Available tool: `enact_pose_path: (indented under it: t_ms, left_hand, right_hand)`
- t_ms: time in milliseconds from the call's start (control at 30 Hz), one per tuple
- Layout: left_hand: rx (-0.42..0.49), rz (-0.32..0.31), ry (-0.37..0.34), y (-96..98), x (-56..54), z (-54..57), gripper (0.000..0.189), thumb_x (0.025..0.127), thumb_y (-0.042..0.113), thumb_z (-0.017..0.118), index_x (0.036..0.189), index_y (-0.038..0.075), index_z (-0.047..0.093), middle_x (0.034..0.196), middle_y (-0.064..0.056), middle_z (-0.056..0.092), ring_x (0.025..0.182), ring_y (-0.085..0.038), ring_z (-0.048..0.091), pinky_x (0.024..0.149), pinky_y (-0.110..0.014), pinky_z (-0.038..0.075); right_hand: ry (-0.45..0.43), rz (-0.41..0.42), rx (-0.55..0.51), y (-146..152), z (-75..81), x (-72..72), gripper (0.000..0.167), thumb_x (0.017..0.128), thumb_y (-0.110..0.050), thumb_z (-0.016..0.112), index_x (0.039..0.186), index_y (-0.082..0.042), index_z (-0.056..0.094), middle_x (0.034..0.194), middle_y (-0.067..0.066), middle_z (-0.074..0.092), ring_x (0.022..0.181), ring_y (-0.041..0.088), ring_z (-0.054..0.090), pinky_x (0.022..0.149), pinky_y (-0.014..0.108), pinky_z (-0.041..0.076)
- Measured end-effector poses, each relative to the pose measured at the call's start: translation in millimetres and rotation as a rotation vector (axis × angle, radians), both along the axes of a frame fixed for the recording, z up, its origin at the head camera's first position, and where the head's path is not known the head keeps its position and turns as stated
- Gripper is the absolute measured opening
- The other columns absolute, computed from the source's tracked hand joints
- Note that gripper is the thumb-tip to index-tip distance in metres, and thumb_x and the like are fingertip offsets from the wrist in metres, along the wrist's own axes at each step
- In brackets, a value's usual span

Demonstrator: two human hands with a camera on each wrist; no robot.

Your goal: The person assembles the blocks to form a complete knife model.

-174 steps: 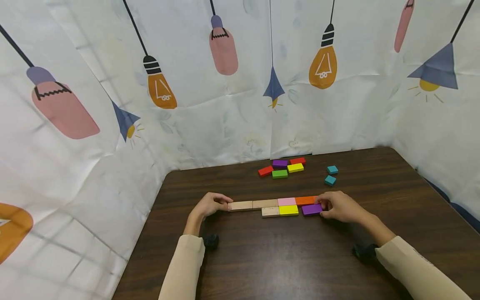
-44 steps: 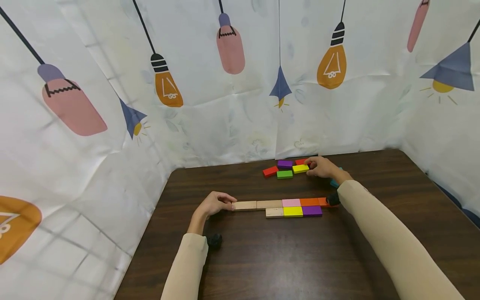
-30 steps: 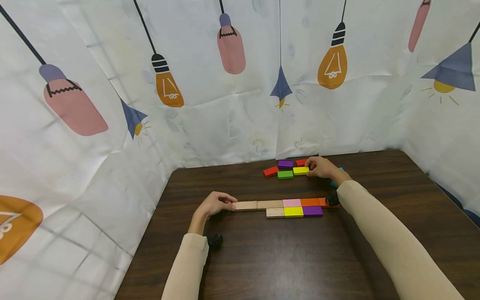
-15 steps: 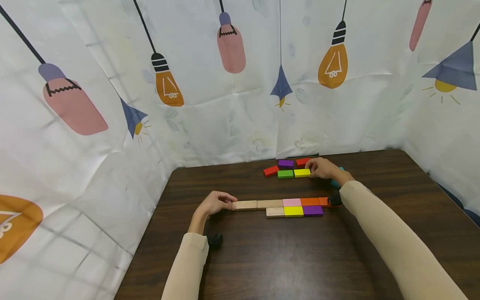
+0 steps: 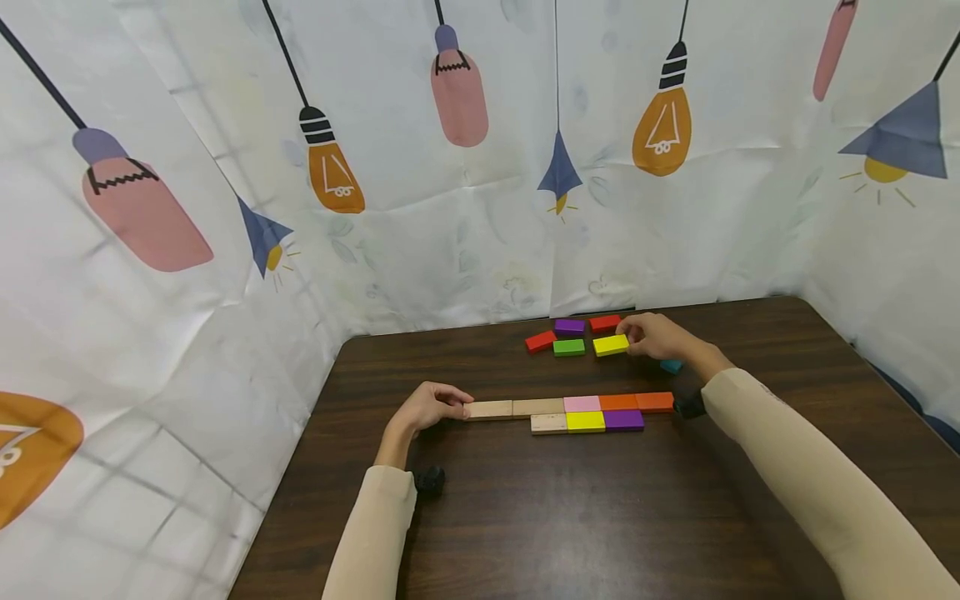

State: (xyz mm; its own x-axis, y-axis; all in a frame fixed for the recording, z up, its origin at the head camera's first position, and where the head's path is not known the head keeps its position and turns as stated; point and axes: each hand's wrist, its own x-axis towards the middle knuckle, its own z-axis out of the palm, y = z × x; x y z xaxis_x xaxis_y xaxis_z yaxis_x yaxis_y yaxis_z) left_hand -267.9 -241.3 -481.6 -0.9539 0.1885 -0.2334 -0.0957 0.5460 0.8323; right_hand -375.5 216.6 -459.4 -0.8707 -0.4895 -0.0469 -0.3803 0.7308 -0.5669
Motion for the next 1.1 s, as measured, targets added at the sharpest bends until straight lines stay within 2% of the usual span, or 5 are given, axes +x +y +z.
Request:
enact_pose_path:
  t_ms: [167,300,600,833,1100]
  left_hand:
    - [-0.004,0.008,-0.001,-0.8,-0.4,-0.4,0.018,0.088,0.013,0.081,0.106,0.012,0.081,0.087,-0.005,0.073,0.082,-0.02,0.064,0.083,-0.036,0.05]
    - [-0.005,0.011,-0.003,-1.2,-0.3,-1.5,0.017,0.088,0.013,0.081,0.105,0.012,0.081,0.087,-0.005,0.072,0.082,-0.02,0.064,0.084,-0.037,0.051]
    - [-0.003,0.004,-0.006,-1.2,-0.9,-2.8,0.018,0.088,0.015,0.082,0.105,0.014,0.081,0.089,-0.005,0.072,0.083,-0.021,0.064,0.083,-0.037,0.051]
    - [-0.01,0.005,0.001,-3.1,-3.2,-4.1,0.019,0.088,0.016,0.081,0.107,0.013,0.081,0.091,-0.009,0.072,0.084,-0.022,0.065,0.084,-0.038,0.051]
    - [-0.004,0.005,-0.008,-2.8,-2.3,-3.7,0.018,0.089,0.015,0.081,0.107,0.013,0.081,0.09,-0.007,0.074,0.085,-0.022,0.066,0.087,-0.04,0.052]
  right_hand:
    - [0.076,0.039,0.003,3.5,9.6,15.2,0.025,0.092,-0.005,0.071,0.116,-0.002,0.066,0.089,0.003,0.062,0.083,0.019,0.055,0.077,0.035,0.048]
    - [0.101,0.046,-0.015,9.8,14.5,31.5,0.027,0.093,-0.006,0.071,0.12,-0.002,0.066,0.089,0.002,0.063,0.081,0.018,0.054,0.074,0.034,0.047]
    - [0.13,0.049,-0.064,19.3,19.7,80.3,0.029,0.093,-0.007,0.074,0.121,-0.005,0.066,0.091,-0.001,0.064,0.083,0.014,0.056,0.07,0.025,0.05]
    - [0.121,0.085,-0.095,6.9,11.4,112.9,0.029,0.092,-0.008,0.075,0.119,-0.009,0.067,0.09,-0.005,0.063,0.079,0.009,0.055,0.07,0.023,0.051]
    - [0.136,0.099,-0.043,-20.3,-2.7,135.1,0.031,0.089,-0.01,0.077,0.119,-0.01,0.068,0.089,-0.008,0.062,0.078,0.006,0.053,0.069,0.022,0.049]
